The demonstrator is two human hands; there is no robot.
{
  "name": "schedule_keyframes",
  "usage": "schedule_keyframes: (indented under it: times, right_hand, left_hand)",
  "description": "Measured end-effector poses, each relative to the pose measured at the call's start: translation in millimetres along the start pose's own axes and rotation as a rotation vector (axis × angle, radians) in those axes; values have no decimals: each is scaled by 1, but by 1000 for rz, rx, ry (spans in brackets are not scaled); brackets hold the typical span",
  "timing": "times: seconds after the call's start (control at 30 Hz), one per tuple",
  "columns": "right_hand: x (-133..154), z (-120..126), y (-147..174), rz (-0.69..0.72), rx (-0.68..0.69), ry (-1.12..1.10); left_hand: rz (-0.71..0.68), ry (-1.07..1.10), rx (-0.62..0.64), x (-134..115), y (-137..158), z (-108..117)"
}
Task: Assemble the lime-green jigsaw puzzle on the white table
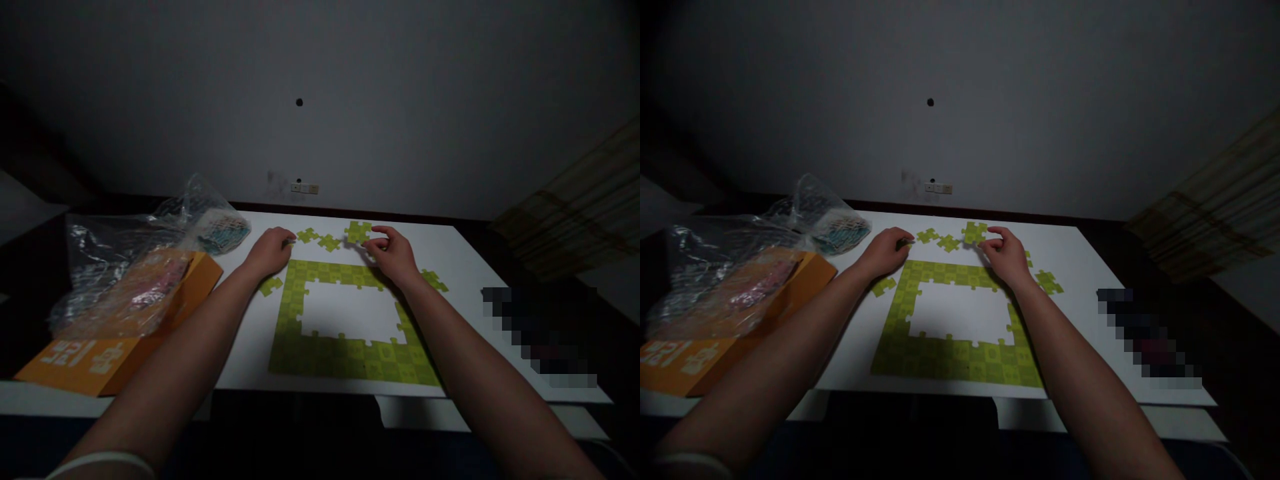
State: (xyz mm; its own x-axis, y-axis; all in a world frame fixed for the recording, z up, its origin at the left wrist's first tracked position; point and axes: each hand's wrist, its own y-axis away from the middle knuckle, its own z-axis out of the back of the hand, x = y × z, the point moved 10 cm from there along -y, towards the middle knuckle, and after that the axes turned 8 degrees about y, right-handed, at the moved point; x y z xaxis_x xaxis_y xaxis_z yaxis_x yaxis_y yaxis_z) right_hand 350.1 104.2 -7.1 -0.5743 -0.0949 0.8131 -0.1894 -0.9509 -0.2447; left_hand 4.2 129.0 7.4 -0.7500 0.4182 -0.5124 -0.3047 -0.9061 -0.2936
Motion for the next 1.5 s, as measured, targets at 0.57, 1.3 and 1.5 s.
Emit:
schedule_keyframes:
  times: [0.57,1.3,1.5]
  right_hand:
    - [6,3,2,18,-20,17]
    - [39,-10,21,57,273,-136]
    - [100,-57,92,199,774,-125]
  left_hand:
    - [16,-34,35,-1,2,-1]
    - [13,-68,62,-3,2,-2]
    - [8,-91,69,-6,3,-5]
